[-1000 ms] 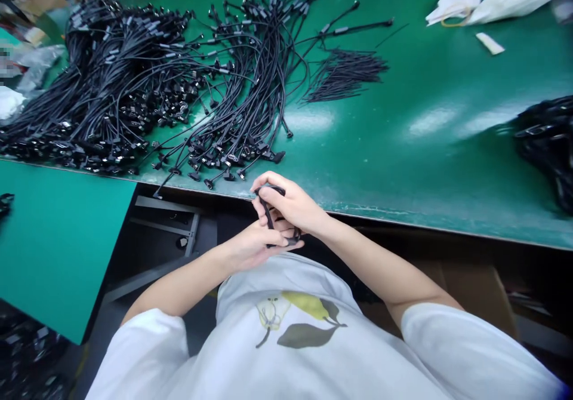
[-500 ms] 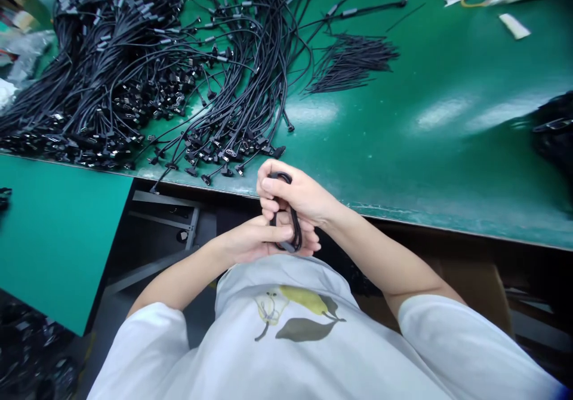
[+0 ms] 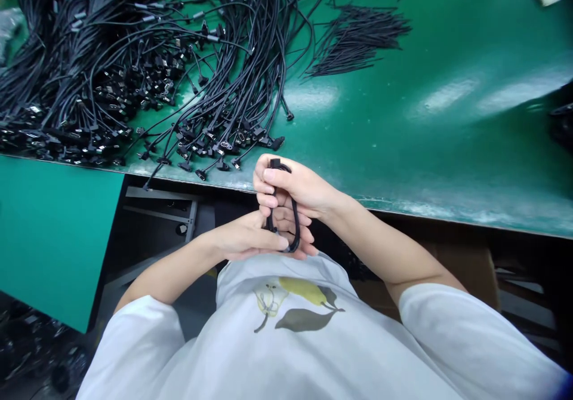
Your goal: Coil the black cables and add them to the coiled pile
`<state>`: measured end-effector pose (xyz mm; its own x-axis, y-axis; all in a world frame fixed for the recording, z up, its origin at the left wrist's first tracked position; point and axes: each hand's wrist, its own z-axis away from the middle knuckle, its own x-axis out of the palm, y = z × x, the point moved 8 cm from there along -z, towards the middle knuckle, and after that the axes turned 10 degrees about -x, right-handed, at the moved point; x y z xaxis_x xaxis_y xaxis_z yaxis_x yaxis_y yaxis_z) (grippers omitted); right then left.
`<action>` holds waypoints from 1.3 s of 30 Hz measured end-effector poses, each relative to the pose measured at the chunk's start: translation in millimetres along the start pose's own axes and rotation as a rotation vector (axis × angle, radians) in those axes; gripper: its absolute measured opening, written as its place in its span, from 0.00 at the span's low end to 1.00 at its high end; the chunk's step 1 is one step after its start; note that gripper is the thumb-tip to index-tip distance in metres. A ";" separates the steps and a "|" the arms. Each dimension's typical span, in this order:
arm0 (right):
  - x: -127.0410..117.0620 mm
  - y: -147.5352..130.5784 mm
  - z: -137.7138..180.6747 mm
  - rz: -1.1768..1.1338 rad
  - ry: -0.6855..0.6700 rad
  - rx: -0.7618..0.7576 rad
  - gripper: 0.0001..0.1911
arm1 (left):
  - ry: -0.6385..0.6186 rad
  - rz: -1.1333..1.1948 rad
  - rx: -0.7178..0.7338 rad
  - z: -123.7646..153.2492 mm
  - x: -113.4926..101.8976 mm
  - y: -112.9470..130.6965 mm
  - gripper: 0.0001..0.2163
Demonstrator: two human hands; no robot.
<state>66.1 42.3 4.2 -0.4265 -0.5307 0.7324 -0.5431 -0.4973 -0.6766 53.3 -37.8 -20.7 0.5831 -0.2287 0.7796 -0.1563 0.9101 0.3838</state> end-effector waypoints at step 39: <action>-23.7 -27.2 -0.5 0.103 0.201 -0.085 0.12 | 0.430 -0.156 0.213 -7.6 -18.1 12.7 0.13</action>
<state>90.6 68.7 5.2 -0.6137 -0.4244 0.6658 -0.5444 -0.3834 -0.7461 46.8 -19.5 -33.7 0.8813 -0.1519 0.4475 -0.1745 0.7755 0.6068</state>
